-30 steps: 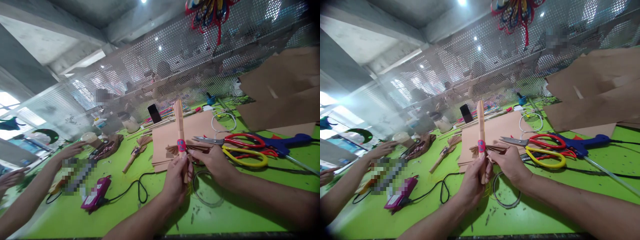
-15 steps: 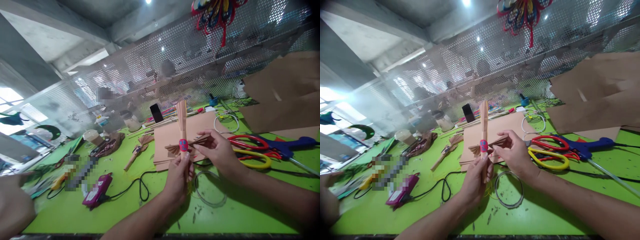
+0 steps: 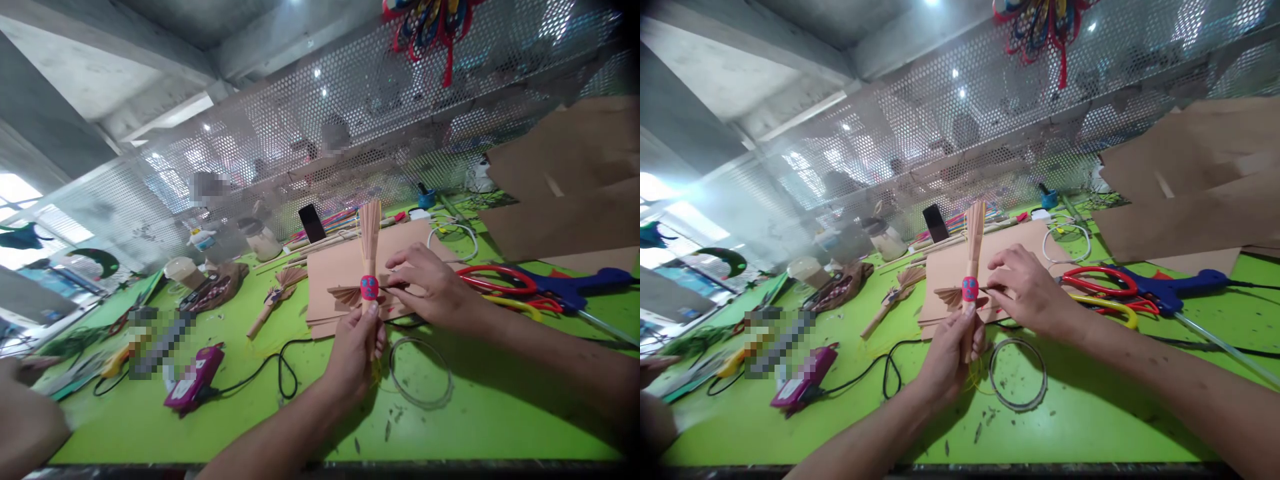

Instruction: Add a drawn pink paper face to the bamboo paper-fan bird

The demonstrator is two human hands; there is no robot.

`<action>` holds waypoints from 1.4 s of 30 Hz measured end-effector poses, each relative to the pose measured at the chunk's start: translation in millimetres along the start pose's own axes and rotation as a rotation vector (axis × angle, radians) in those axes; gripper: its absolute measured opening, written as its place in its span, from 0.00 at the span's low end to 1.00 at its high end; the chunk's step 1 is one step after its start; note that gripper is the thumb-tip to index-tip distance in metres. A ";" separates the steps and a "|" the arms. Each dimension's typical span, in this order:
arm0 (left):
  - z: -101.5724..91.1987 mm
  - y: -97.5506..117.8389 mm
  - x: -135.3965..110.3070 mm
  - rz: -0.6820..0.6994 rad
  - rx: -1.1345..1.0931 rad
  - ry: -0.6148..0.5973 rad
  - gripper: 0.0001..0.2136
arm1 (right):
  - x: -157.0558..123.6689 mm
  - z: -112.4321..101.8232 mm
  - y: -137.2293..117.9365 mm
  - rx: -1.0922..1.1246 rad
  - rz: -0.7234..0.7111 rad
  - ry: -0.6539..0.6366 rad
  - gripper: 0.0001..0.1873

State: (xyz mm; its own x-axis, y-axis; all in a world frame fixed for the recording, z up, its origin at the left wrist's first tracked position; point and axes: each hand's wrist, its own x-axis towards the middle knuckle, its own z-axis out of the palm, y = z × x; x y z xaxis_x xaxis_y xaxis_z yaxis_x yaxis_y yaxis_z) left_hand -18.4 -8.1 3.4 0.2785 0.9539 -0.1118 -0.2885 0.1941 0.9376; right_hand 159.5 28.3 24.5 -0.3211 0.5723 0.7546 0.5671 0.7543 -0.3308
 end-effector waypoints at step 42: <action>5.5 -14.5 -8.8 0.116 0.078 -0.014 0.21 | -18.3 35.1 -35.0 0.056 0.378 0.118 0.03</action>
State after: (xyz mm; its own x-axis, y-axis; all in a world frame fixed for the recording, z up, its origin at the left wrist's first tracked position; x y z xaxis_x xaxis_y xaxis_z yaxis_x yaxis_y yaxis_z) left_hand -11.7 -20.6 -7.4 0.2606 0.9654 0.0033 -0.2476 0.0635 0.9668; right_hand 118.9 2.7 2.4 -0.0065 0.7747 0.6323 0.5853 0.5156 -0.6258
